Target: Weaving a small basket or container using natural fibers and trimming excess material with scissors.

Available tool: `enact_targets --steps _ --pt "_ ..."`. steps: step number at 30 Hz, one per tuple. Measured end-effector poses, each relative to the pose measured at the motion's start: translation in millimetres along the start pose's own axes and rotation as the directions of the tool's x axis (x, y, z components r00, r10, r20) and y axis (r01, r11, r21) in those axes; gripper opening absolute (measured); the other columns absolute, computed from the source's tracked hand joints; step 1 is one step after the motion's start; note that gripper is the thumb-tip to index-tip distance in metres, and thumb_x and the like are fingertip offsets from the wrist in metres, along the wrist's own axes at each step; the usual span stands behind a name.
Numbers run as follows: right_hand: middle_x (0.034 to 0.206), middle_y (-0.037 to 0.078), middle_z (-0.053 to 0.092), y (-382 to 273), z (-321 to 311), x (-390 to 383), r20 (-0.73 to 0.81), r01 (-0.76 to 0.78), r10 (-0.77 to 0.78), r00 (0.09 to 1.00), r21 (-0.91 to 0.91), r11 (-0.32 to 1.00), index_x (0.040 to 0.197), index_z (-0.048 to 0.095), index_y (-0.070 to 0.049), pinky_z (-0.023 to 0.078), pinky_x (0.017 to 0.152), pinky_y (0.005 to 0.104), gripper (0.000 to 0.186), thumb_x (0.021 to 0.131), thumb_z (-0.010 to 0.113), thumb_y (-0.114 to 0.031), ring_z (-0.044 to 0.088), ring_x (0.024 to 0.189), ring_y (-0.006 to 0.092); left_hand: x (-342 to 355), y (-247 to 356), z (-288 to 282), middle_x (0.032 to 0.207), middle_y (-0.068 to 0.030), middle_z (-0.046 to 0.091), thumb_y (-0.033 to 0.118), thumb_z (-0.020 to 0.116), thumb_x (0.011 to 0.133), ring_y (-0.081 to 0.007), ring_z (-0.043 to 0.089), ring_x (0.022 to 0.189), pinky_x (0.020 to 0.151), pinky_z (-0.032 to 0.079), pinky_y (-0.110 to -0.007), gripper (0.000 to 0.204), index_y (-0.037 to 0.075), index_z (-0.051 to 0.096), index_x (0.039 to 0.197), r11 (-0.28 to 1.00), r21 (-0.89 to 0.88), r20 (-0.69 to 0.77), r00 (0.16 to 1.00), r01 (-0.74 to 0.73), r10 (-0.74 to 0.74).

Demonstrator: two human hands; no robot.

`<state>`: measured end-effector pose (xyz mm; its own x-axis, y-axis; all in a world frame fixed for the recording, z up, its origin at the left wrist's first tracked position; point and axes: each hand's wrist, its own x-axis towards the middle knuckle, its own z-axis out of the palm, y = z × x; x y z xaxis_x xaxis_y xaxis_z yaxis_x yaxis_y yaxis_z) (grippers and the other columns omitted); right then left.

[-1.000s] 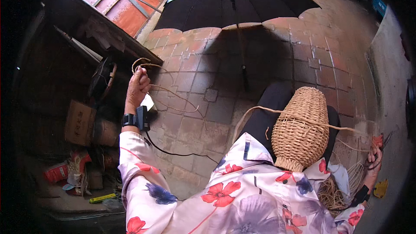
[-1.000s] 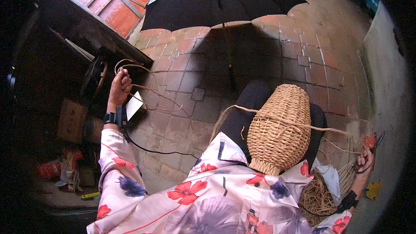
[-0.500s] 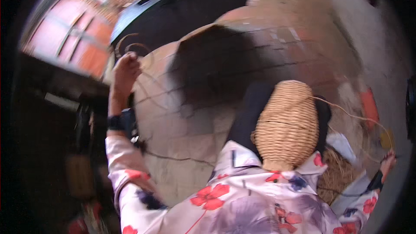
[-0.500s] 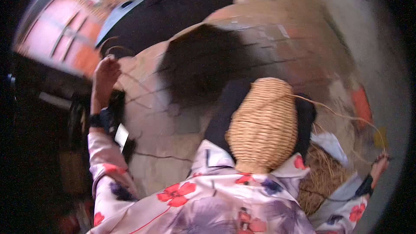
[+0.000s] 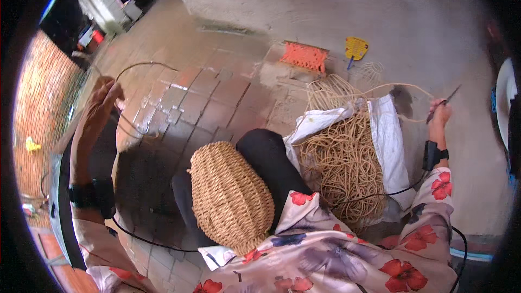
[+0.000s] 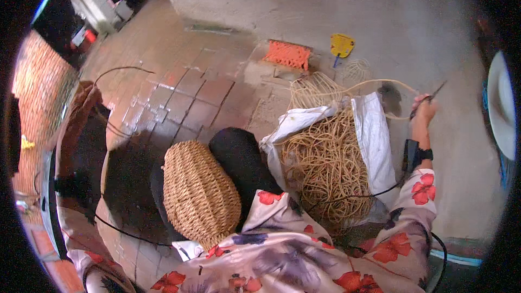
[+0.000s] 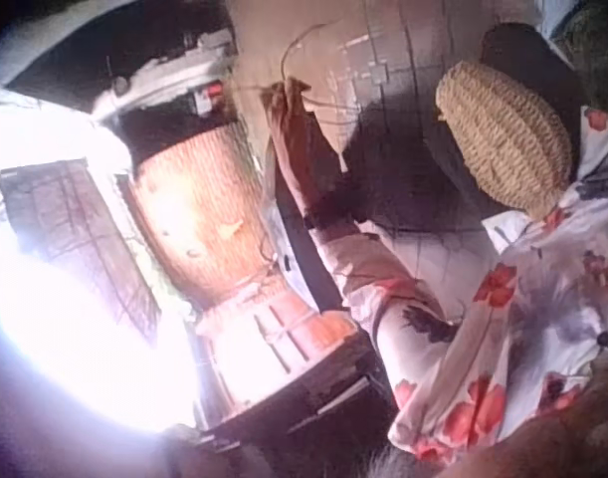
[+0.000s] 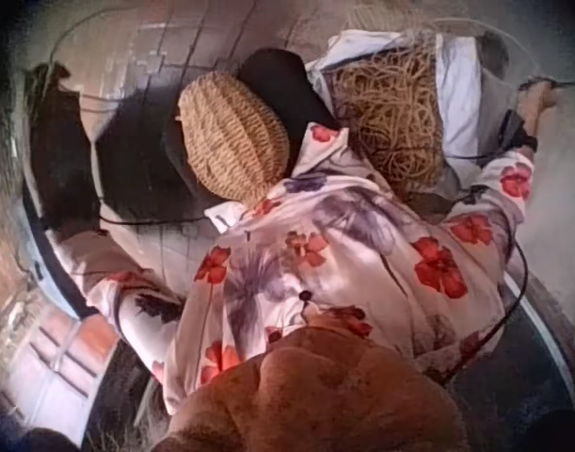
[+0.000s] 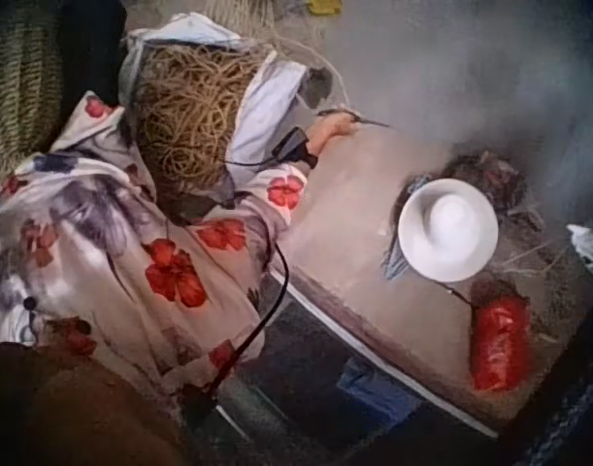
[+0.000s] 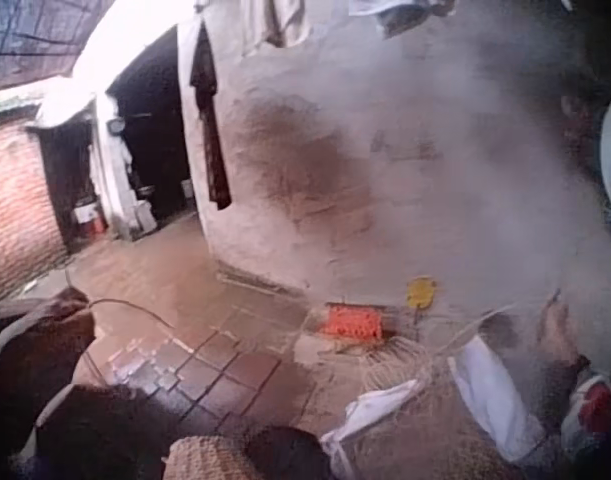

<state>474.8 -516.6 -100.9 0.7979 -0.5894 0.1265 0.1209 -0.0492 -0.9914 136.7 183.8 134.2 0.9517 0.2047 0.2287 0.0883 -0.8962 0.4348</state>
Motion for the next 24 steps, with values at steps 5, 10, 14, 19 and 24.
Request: enact_targets --steps 5,10,14,19,24 --pt "0.061 0.002 0.055 58 -27 -33 0.243 -0.157 0.274 0.931 -0.411 0.898 0.089 0.054 -0.012 0.034 0.036 0.0273 0.01 0.091 0.047 -0.018 0.046 0.044 0.0112 102 42 31 0.087 -0.0041 0.047 0.038 0.045 0.096 -0.0164 0.048 0.08 0.075 0.037 -0.031 0.04 0.002 0.056 0.082 0.964 0.171 -0.199 0.951 -0.204 0.236" --pt "0.059 0.002 0.054 97 -54 -74 0.156 -0.039 0.089 0.984 -0.299 0.954 0.084 0.055 -0.009 0.034 0.041 0.0266 0.008 0.089 0.051 -0.015 0.047 0.046 0.01 117 100 28 0.076 -0.0033 0.054 0.045 0.048 0.095 -0.0142 0.048 0.073 0.07 0.038 -0.031 0.045 0.004 0.063 0.083 0.971 0.009 -0.454 0.864 -0.239 0.217" --pt "0.059 0.001 0.054 116 -79 -93 0.112 -0.077 0.15 0.982 -0.487 0.87 0.085 0.055 -0.009 0.035 0.043 0.0261 0.006 0.089 0.051 -0.013 0.049 0.047 0.01 117 152 48 0.075 0.0 0.055 0.045 0.054 0.092 -0.0056 0.045 0.063 0.056 0.034 -0.022 0.041 0.005 0.064 0.09 0.889 -0.16 -0.595 0.761 -0.429 0.26" --pt "0.058 0.001 0.054 132 -85 -135 0.175 -0.216 0.313 0.933 -0.425 0.879 0.084 0.052 -0.011 0.034 0.043 0.0258 0.007 0.088 0.048 -0.008 0.048 0.047 0.0102 119 180 84 0.08 -0.0001 0.059 0.025 0.059 0.092 -0.0059 0.049 0.061 0.054 0.041 -0.02 0.026 0.003 0.061 0.103 0.816 -0.541 -0.078 0.978 -0.205 0.194" --pt "0.06 0.004 0.053 129 -77 -193 0.36 -0.395 0.513 0.779 -0.353 0.848 0.085 0.05 -0.006 0.041 0.042 0.0269 0.003 0.086 0.053 -0.005 0.051 0.046 0.0131 139 146 166 0.082 -0.0031 0.062 0.015 0.06 0.09 -0.0088 0.056 0.067 0.059 0.048 -0.023 0.016 0.001 0.063 0.096 0.891 -0.455 0.53 0.799 -0.015 0.283"
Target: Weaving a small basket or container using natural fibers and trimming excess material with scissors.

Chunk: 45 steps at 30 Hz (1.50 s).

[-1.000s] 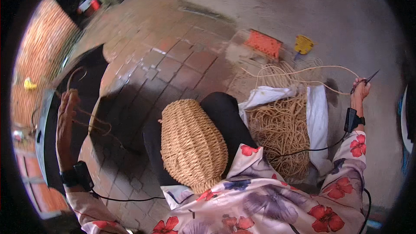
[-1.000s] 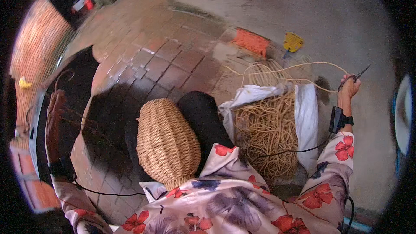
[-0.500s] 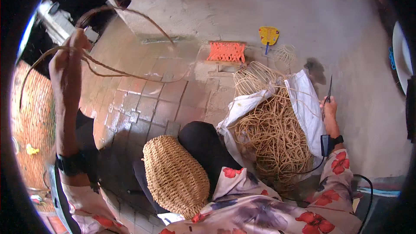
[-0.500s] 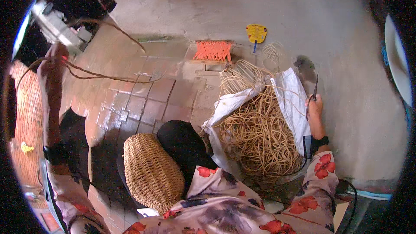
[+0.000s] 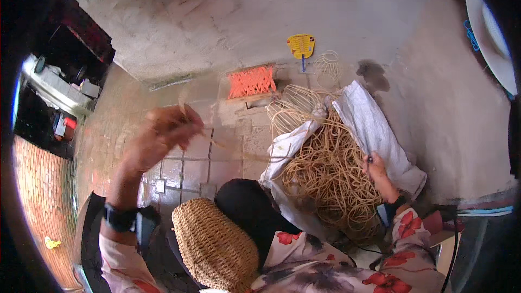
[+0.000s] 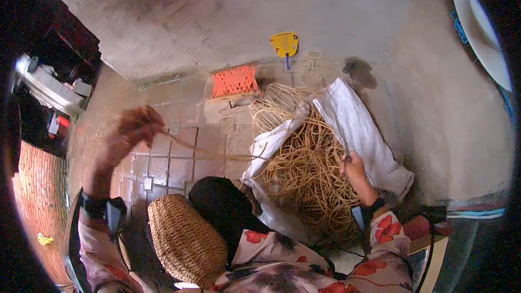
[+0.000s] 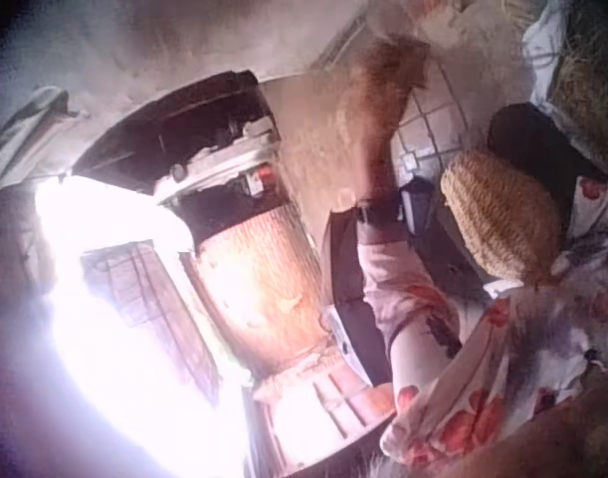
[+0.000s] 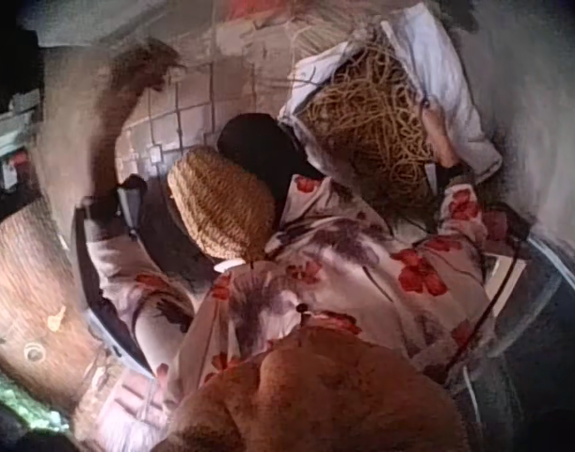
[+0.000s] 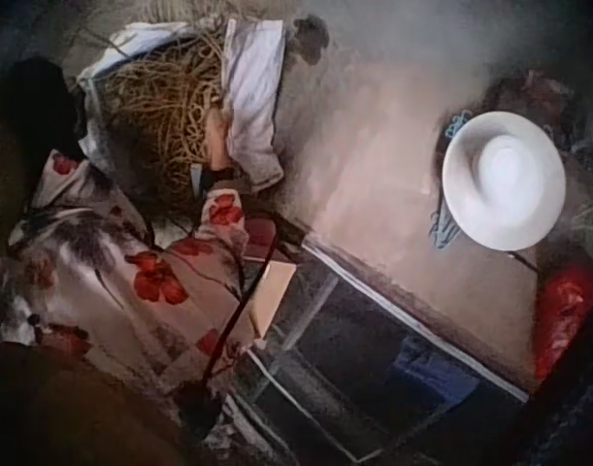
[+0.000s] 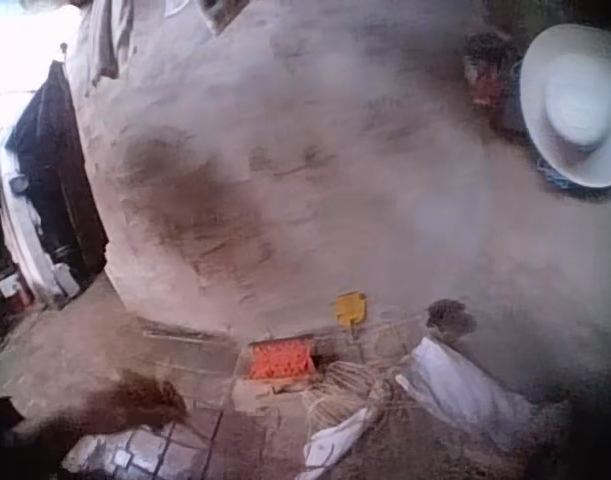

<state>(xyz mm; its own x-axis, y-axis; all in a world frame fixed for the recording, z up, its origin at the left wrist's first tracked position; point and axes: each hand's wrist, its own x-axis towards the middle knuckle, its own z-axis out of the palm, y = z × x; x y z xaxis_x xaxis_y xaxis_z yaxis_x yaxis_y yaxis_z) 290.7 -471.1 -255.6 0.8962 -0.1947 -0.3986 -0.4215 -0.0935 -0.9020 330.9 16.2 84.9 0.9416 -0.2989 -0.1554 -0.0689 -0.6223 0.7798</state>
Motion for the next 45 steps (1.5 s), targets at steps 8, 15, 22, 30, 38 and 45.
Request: enact_targets --steps 8,15,22,30,38,45 --pt "0.061 0.003 0.054 40 50 -48 0.198 -0.117 0.148 0.969 -0.159 0.98 0.086 0.052 -0.006 0.044 0.045 0.0299 0.004 0.087 0.055 -0.009 0.054 0.048 0.0138 61 -100 70 0.078 -0.006 0.064 0.02 0.056 0.087 -0.0151 0.063 0.066 0.055 0.053 -0.03 0.021 0.003 0.064 0.098 0.899 0.297 0.62 0.651 0.321 -0.437" --pt "0.064 0.001 0.052 45 59 -58 0.293 -0.108 0.132 0.947 -0.096 0.99 0.09 0.05 -0.007 0.043 0.05 0.028 0.008 0.085 0.055 -0.003 0.054 0.052 0.0125 177 -91 -4 0.092 -0.0126 0.063 0.017 0.056 0.083 -0.022 0.063 0.075 0.056 0.05 -0.037 0.03 0.002 0.055 0.109 0.974 0.215 -0.061 0.995 -0.069 0.084" --pt "0.067 0.003 0.053 38 72 -59 0.265 -0.021 0.011 0.964 0.035 0.999 0.094 0.051 -0.004 0.045 0.052 0.0312 0.011 0.084 0.056 -0.002 0.055 0.056 0.0138 113 -141 22 0.095 -0.0157 0.067 0.011 0.051 0.092 -0.0251 0.068 0.067 0.058 0.057 -0.036 0.054 0.002 0.028 0.14 0.905 0.095 0.049 0.906 0.414 -0.419" --pt "0.08 0.003 0.058 -52 108 -102 0.325 0.255 -0.225 0.919 -0.052 0.966 0.103 0.054 -0.004 0.046 0.062 0.0311 0.024 0.08 0.064 -0.006 0.054 0.069 0.0124 40 -59 64 0.108 -0.0164 0.064 0.015 0.059 0.087 -0.0291 0.065 0.094 0.082 0.053 -0.038 0.032 0.003 0.058 0.117 0.923 0.338 0.309 0.948 -0.183 0.074" --pt "0.086 0.003 0.059 -174 122 -152 0.714 -0.029 -0.433 0.55 0.534 0.845 0.107 0.052 -0.004 0.048 0.07 0.0265 0.028 0.082 0.064 -0.001 0.058 0.076 0.0102 -45 21 128 0.097 -0.0151 0.065 0.014 0.056 0.092 -0.0221 0.062 0.089 0.081 0.049 -0.034 0.029 0.002 0.057 0.118 0.968 -0.245 0.456 0.888 0.061 0.059" --pt "0.071 0.013 0.062 -185 131 -48 0.185 0.601 -0.586 0.789 -0.437 0.67 0.103 0.057 -0.009 0.047 0.058 0.0374 0.026 0.078 0.061 -0.003 0.063 0.066 0.029 -139 -14 15 0.091 -0.0052 0.065 0.023 0.057 0.094 -0.0131 0.059 0.093 0.089 0.043 -0.028 0.028 -0.001 0.061 0.106 0.969 -0.227 -0.38 0.907 0.101 -0.184"
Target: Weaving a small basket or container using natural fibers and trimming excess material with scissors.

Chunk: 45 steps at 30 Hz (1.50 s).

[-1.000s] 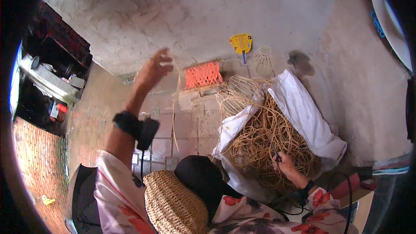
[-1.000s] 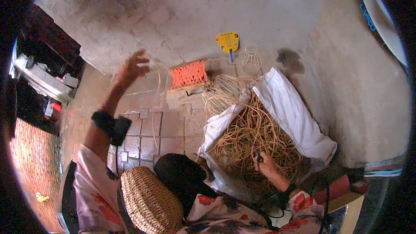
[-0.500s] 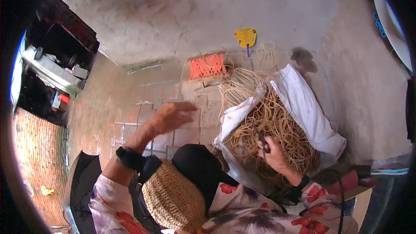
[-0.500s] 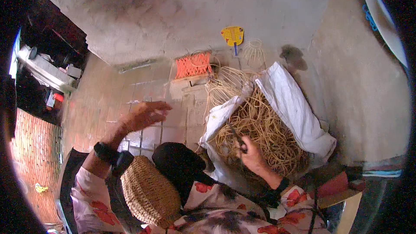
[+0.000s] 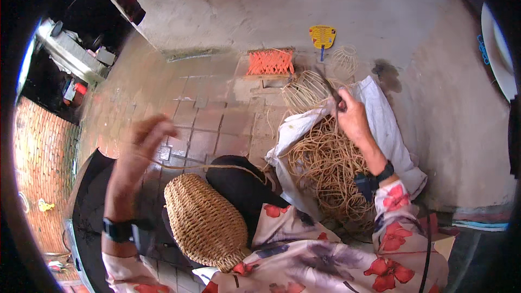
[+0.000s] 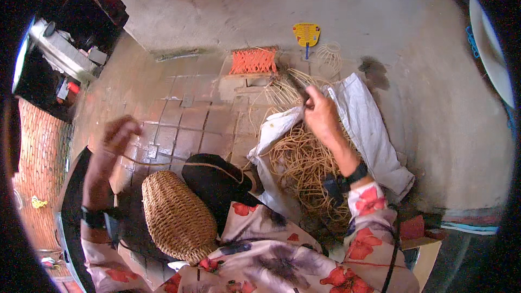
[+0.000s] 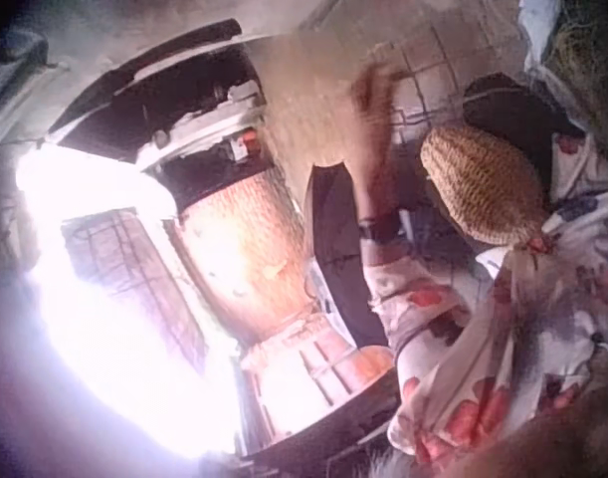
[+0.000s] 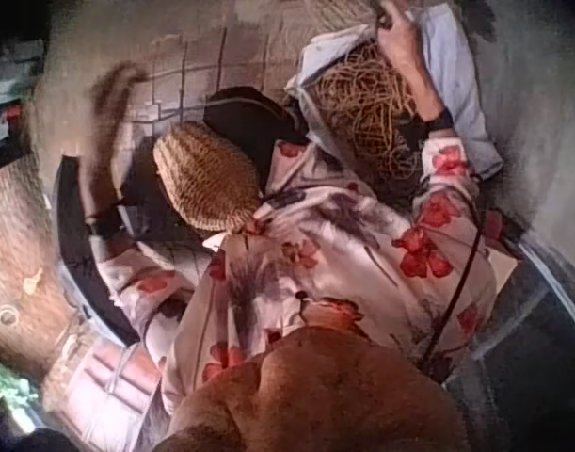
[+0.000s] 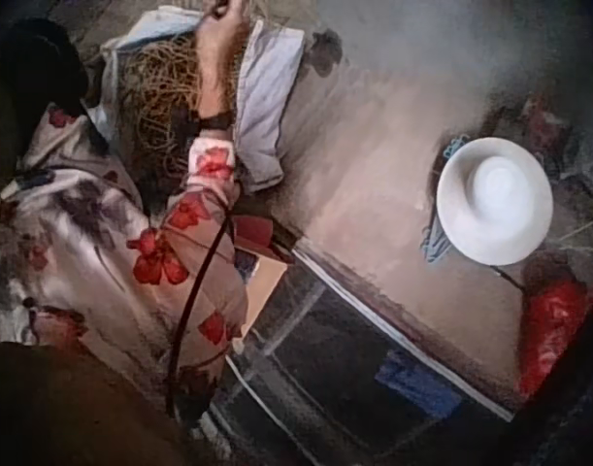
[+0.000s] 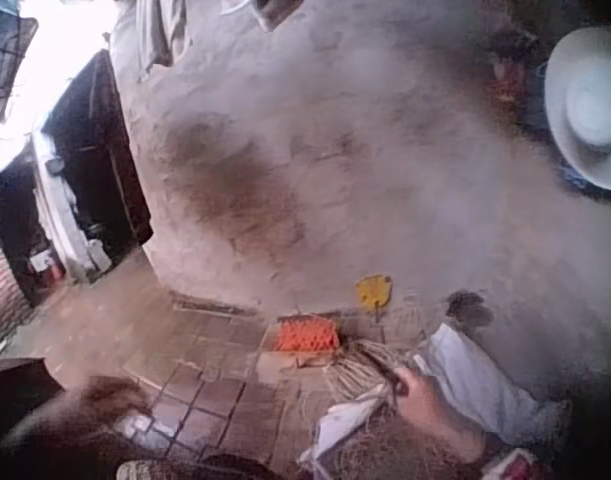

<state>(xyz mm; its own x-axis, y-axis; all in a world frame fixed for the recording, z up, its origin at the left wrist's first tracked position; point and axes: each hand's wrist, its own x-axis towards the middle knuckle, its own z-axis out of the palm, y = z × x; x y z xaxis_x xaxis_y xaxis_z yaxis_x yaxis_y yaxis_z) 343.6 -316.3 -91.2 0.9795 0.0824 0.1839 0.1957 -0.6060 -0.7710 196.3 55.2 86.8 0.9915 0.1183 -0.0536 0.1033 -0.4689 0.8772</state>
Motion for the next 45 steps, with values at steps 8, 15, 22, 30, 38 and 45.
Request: enact_targets --steps 8,15,22,30,38,45 --pt "0.081 0.019 0.065 73 11 77 -0.145 0.01 -0.072 0.987 -0.387 0.922 0.116 0.057 -0.015 0.047 0.065 0.0483 0.039 0.077 0.061 -0.018 0.062 0.077 0.0388 -23 -55 -147 0.067 0.0034 0.042 0.038 0.052 0.089 -0.0073 0.037 0.061 0.053 0.029 -0.024 0.032 0.008 0.062 0.086 0.868 0.356 -0.535 0.837 0.345 -0.114" --pt "0.083 0.019 0.065 86 6 134 -0.264 -0.085 0.043 0.964 -0.148 0.985 0.105 0.055 -0.01 0.046 0.069 0.0453 0.025 0.084 0.058 -0.024 0.062 0.082 0.0388 3 -71 -147 0.086 0.0025 0.05 0.027 0.053 0.09 -0.0068 0.043 0.072 0.061 0.036 -0.022 0.031 0.008 0.062 0.112 0.987 0.146 -0.265 0.964 0.064 -0.024" --pt "0.083 0.015 0.065 64 -28 195 -0.551 0.094 0.017 0.834 0.173 0.98 0.095 0.053 -0.007 0.047 0.07 0.0426 0.02 0.087 0.054 -0.024 0.063 0.08 0.0323 118 34 -69 0.126 -0.0081 0.054 0.03 0.055 0.091 -0.0184 0.051 0.118 0.1 0.037 -0.034 0.044 0.008 0.052 0.129 0.785 0.045 -0.24 0.756 -0.618 0.609" --pt "0.06 0.01 0.06 172 14 158 -0.124 -0.372 0.387 0.914 0.129 0.919 0.089 0.055 -0.003 0.048 0.053 0.0395 0.019 0.082 0.054 -0.021 0.06 0.05 0.0259 17 -8 -52 0.109 -0.011 0.064 0.03 0.063 0.086 -0.0192 0.06 0.102 0.091 0.045 -0.033 0.041 0.001 0.061 0.115 0.979 0.145 -0.269 0.947 -0.142 0.177" --pt "0.056 0.005 0.055 274 98 115 -0.262 -0.381 0.354 0.898 -0.056 0.923 0.1 0.052 -0.006 0.038 0.035 0.0289 0.017 0.085 0.056 -0.015 0.051 0.04 0.0146 -124 -105 -11 0.087 -0.0019 0.06 0.026 0.062 0.088 -0.0107 0.054 0.08 0.075 0.043 -0.025 0.026 0.002 0.062 0.1 0.96 -0.036 -0.377 0.886 0.278 -0.271" --pt "0.064 0.009 0.061 185 71 118 0.035 -0.418 0.417 0.908 0.058 0.906 0.102 0.054 -0.011 0.045 0.051 0.0338 0.021 0.086 0.056 -0.024 0.059 0.056 0.0197 -167 -137 31 0.1 -0.0088 0.059 0.025 0.05 0.094 -0.0176 0.054 0.092 0.085 0.04 -0.03 0.03 -0.002 0.059 0.103 0.921 0.202 -0.494 0.846 0.333 -0.198"
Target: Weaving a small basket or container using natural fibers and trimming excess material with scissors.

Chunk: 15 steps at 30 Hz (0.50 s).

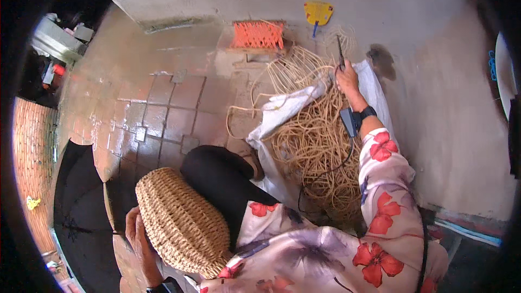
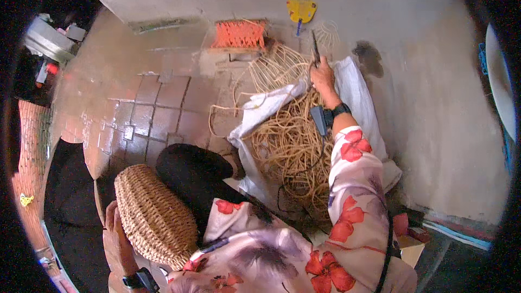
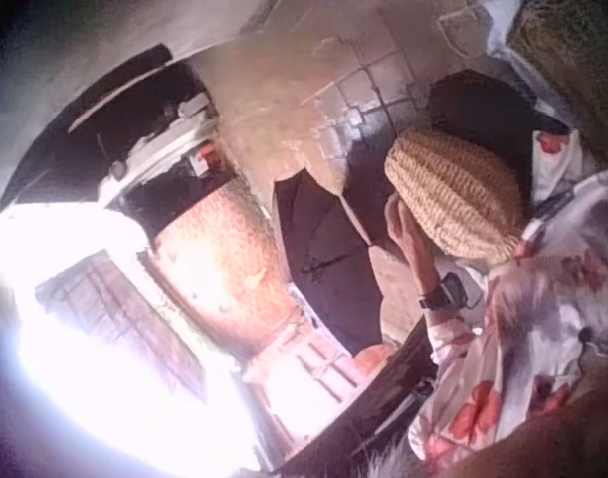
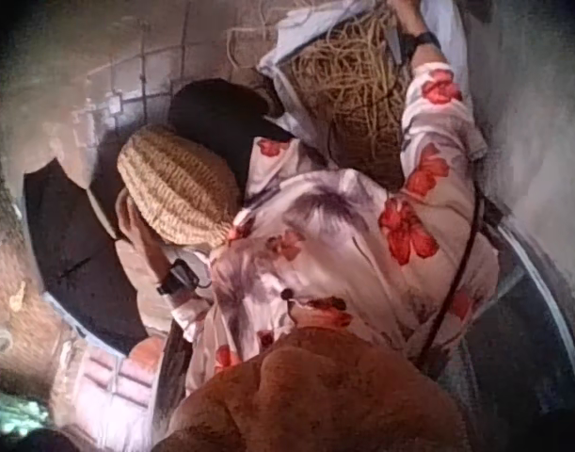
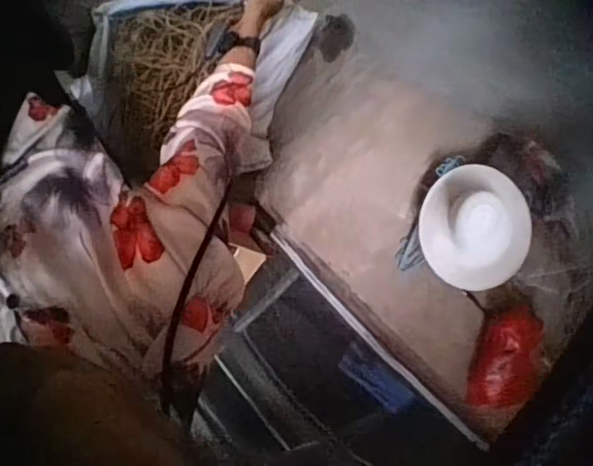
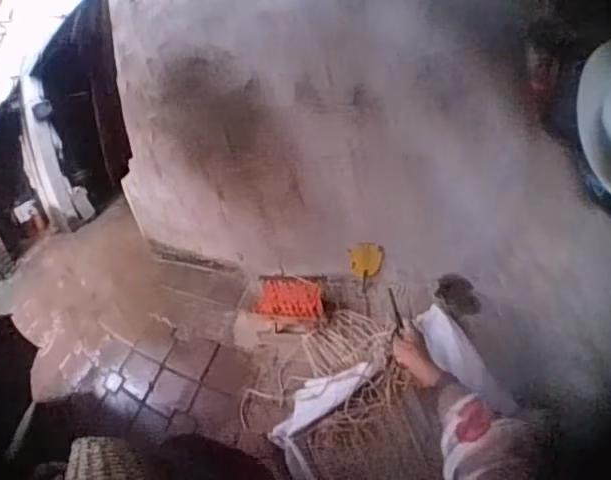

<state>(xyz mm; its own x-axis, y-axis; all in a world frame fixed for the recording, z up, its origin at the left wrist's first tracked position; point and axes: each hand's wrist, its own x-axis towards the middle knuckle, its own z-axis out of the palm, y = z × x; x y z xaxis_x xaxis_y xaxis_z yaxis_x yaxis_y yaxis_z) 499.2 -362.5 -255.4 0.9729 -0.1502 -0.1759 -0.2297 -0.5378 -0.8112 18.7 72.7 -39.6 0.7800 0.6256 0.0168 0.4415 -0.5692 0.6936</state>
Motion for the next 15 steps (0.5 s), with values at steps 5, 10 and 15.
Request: enact_targets --steps 5,10,15 --pt "0.074 0.016 0.064 -19 -1 -55 -0.052 0.331 -0.391 0.919 -0.438 0.836 0.103 0.057 -0.013 0.047 0.06 0.044 0.029 0.085 0.06 -0.036 0.062 0.068 0.0337 -18 -27 1 0.109 -0.0129 0.056 0.027 0.04 0.099 -0.0234 0.053 0.099 0.092 0.038 -0.034 0.038 -0.004 0.056 0.111 0.957 0.289 -0.075 0.997 0.023 -0.001" --pt "0.077 0.019 0.063 44 64 -162 0.47 0.342 -0.195 0.861 -0.249 0.906 0.089 0.062 -0.008 0.046 0.064 0.0485 0.031 0.082 0.064 -0.038 0.061 0.073 0.0389 -44 -61 5 0.11 -0.0121 0.056 0.028 0.04 0.099 -0.0223 0.053 0.099 0.092 0.039 -0.034 0.038 -0.003 0.057 0.112 0.967 -0.061 -0.066 0.966 0.246 -0.25" --pt "0.087 0.023 0.064 91 115 -244 0.691 0.448 -0.053 0.721 -0.406 0.796 0.096 0.064 -0.007 0.047 0.073 0.0479 0.035 0.074 0.068 -0.035 0.061 0.084 0.0423 -102 -82 3 0.111 -0.0114 0.056 0.029 0.04 0.099 -0.0212 0.053 0.1 0.092 0.039 -0.034 0.038 -0.002 0.058 0.112 0.558 -0.621 0.171 0.79 0.55 -0.589"
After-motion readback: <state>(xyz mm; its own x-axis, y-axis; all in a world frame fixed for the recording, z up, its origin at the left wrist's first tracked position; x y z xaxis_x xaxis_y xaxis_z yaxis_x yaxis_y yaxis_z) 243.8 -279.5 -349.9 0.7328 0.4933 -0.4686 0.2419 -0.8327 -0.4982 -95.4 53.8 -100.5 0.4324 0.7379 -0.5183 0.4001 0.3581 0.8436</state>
